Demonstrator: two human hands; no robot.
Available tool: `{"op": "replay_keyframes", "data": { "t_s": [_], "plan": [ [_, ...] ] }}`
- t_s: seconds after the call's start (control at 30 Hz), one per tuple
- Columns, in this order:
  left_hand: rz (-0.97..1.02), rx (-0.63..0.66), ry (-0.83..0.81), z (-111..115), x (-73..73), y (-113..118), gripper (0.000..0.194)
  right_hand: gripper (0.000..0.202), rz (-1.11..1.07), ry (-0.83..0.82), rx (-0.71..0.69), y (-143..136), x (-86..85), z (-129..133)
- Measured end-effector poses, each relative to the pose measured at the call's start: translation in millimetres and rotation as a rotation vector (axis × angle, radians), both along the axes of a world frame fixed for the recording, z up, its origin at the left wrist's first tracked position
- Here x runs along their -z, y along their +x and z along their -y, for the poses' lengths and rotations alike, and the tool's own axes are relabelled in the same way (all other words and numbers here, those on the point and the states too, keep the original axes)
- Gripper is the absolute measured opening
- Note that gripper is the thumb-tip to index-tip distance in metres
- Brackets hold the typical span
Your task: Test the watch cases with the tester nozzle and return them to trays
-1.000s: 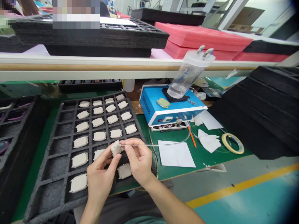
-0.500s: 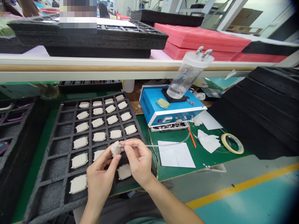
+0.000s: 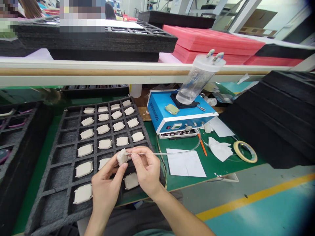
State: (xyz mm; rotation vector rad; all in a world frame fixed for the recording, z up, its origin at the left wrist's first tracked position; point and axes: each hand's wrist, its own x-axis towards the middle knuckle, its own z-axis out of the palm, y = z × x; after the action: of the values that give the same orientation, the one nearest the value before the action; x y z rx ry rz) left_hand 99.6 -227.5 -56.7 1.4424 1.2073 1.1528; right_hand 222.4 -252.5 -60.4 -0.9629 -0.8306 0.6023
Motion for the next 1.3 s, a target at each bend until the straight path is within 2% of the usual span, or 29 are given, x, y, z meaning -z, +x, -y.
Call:
{"op": "replay_keyframes", "data": {
  "t_s": [0.23,0.33,0.4,0.47,0.5,0.57,0.63,0.7,0.77,0.83,0.9,1.07,1.13,1.2,1.3],
  "plan": [
    [0.011,0.044,0.014,-5,3.0,-1,0.042,0.007,0.032,-0.002,0.023,2,2.1,-3],
    [-0.021,0.054,0.036,4,4.0,5,0.038,0.008,0.057,-0.031,0.043,2,3.0,3],
    [-0.069,0.073,0.079,11,1.3,4,0.037,0.008,0.050,-0.061,0.123,0,2.7,11],
    [-0.171,0.069,0.163,13,-5.5,-12,0.039,0.009,-0.023,-0.055,0.219,-1,2.7,17],
    [-0.256,0.056,0.205,12,-10.8,-26,0.039,0.011,-0.073,-0.038,0.245,-1,3.0,17],
    [-0.482,-0.007,0.245,11,-25.3,-68,0.034,0.018,-0.140,-0.024,0.259,-1,3.6,16],
    [-0.734,-0.049,0.197,14,-41.9,-114,0.033,0.024,-0.148,-0.053,0.227,-2,3.9,15],
    [-0.958,0.023,0.114,18,-54.7,-151,0.035,0.028,-0.128,-0.101,0.188,-2,4.0,16],
    [-1.097,0.154,0.066,20,-59.9,-172,0.035,0.030,-0.105,-0.134,0.179,-1,4.6,18],
    [-1.123,0.258,0.064,22,-58.9,-180,0.036,0.031,-0.081,-0.150,0.195,-1,5.8,20],
    [-1.064,0.276,0.087,27,-55.4,-183,0.039,0.031,-0.063,-0.158,0.208,-1,7.0,20],
    [-0.964,0.046,0.213,55,-42.7,-198,0.046,0.025,-0.059,-0.158,0.209,-1,8.1,20],
    [-0.988,0.017,0.281,60,-37.5,-202,0.041,0.023,-0.060,-0.153,0.195,-1,8.8,19],
    [-1.045,0.083,0.330,56,-35.3,-201,0.042,0.025,-0.054,-0.153,0.174,-1,9.6,19],
    [-1.149,0.270,0.316,37,-40.4,-195,0.045,0.027,-0.051,-0.183,0.183,-3,9.3,18]
  ]
}}
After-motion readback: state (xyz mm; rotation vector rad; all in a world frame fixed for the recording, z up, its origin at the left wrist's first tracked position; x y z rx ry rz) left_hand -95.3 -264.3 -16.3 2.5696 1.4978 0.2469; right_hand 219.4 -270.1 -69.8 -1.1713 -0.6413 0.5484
